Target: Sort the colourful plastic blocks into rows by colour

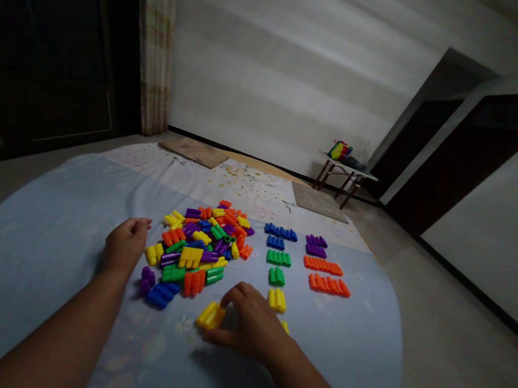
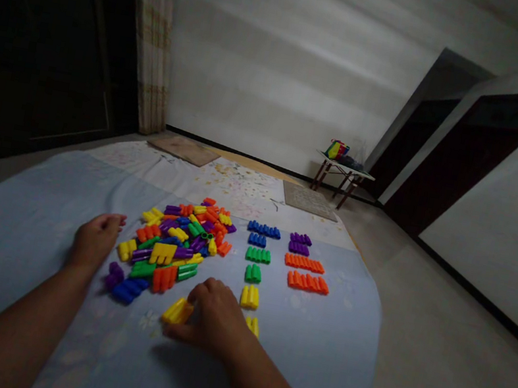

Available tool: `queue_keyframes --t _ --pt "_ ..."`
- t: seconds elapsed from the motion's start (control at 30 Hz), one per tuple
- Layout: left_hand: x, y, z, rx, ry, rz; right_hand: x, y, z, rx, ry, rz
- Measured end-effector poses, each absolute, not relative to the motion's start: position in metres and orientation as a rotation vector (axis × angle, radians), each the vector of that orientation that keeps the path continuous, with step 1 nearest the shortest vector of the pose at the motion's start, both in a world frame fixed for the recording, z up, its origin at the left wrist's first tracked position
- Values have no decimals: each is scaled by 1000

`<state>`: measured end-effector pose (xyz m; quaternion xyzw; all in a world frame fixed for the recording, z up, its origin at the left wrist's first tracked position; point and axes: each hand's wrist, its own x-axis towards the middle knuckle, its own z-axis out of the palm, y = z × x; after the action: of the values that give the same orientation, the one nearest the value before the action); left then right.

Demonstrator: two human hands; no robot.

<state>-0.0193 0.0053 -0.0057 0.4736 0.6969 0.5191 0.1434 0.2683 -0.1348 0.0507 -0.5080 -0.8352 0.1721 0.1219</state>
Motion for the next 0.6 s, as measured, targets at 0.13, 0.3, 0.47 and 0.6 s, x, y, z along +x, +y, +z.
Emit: queue_keyframes --t 0.13,0.3,0.47,0.6 --pt "-19 2 -3 1354 2018 1491 256 -133 46 -1600 -2476 461" --pt "-18 0 1 1339 2004 1474 273 -123 53 -1507 -2473 482" --pt "-15 -1 3 1329 1997 1462 309 -110 61 -1568 -2464 367" --pt "-15 -1 3 1325 2009 1452 326 -105 56 -1626 -2508 330"
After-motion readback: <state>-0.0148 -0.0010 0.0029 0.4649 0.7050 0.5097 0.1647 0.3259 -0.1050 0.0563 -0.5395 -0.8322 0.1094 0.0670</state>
